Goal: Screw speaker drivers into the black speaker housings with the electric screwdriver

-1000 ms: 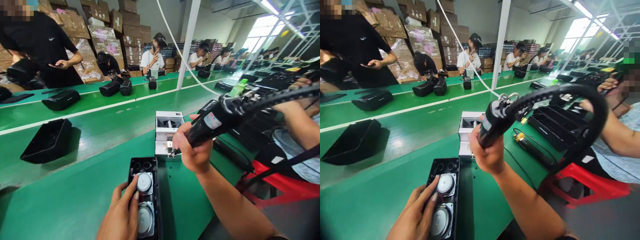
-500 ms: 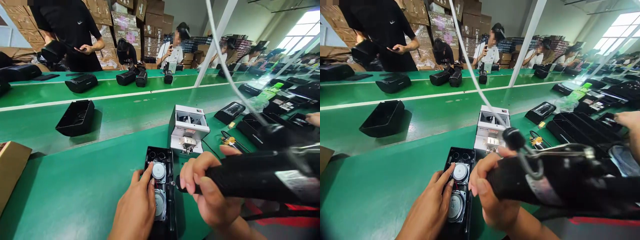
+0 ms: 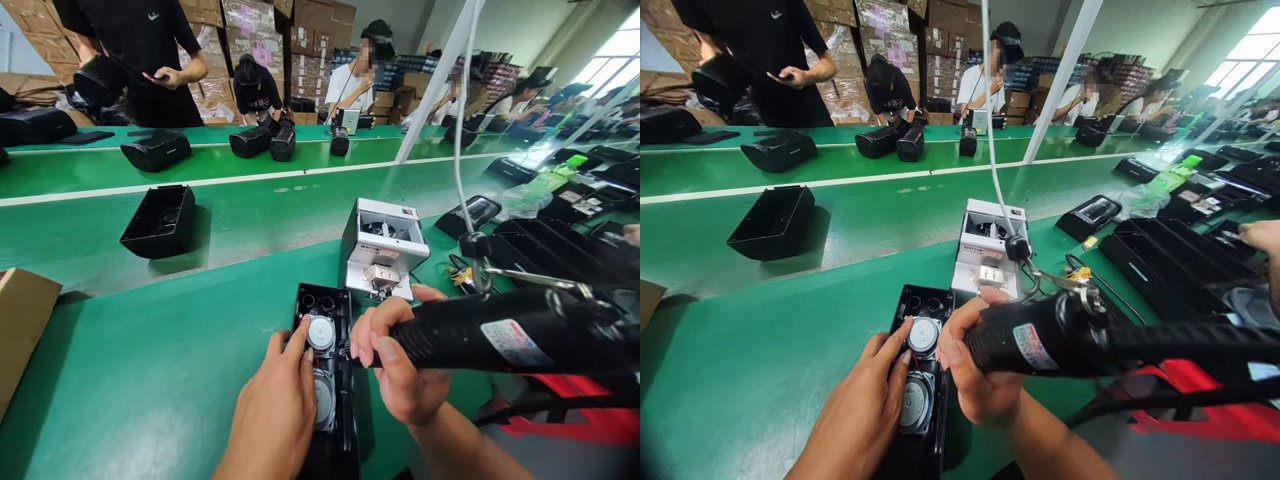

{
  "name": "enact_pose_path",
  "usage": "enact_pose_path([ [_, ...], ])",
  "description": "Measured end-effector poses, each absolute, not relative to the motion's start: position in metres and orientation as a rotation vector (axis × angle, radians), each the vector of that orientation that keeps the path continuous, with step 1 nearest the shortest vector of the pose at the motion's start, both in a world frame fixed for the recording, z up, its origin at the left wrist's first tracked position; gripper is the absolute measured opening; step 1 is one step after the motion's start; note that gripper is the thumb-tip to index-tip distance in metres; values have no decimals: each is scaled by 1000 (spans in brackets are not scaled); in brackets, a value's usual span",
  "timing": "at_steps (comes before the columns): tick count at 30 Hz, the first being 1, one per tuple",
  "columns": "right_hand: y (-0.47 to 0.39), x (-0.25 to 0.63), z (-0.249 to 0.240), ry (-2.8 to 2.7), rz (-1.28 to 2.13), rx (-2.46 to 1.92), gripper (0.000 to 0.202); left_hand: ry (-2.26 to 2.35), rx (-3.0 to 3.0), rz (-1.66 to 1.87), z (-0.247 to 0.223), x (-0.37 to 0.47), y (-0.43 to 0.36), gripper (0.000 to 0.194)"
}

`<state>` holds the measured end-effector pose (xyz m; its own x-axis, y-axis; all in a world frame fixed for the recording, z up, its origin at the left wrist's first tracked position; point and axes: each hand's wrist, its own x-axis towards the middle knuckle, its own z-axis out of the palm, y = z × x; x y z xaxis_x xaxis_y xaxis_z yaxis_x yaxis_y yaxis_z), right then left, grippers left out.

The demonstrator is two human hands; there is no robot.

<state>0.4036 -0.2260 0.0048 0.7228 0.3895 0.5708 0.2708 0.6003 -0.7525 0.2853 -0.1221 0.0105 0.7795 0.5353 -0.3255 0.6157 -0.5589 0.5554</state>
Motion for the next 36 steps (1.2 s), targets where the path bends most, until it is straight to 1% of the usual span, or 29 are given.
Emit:
enact_pose_path([
  [5, -222, 410, 5, -794, 130, -948, 48, 855, 2317, -172, 13, 286, -123, 57],
  [9, -217, 417, 3, -815, 197, -944, 44, 841, 2338, -167, 14, 286, -124, 56],
  [16, -220, 415, -7, -836, 169, -1024, 40, 831, 2282, -120, 12, 285, -123, 54],
  [21, -219, 410, -9, -860, 141, -1004, 45, 791, 2225, -116, 14, 284, -118, 55],
  [24, -217, 408, -5, -919, 97, -1040, 36, 736, 2201, -139, 8, 280, -112, 56],
  [26, -215, 407, -1, -953, 71, -1108, 27, 683, 2209, -128, -2, 277, -107, 59],
  [27, -214, 407, 2, -962, 62, -1136, 25, 657, 2220, -102, -9, 275, -103, 60],
  [29, -212, 410, 11, -976, 57, -1128, 28, 634, 2237, 14, -23, 273, -97, 62],
  [32, -213, 422, 33, -931, -45, -968, 38, 706, 2216, 228, -38, 271, -93, 61],
  [34, -219, 439, 47, -841, -185, -872, 42, 772, 2187, 283, -40, 271, -96, 64],
  [36, -225, 459, 56, -811, -306, -875, 45, 821, 2148, 288, -38, 273, -100, 67],
])
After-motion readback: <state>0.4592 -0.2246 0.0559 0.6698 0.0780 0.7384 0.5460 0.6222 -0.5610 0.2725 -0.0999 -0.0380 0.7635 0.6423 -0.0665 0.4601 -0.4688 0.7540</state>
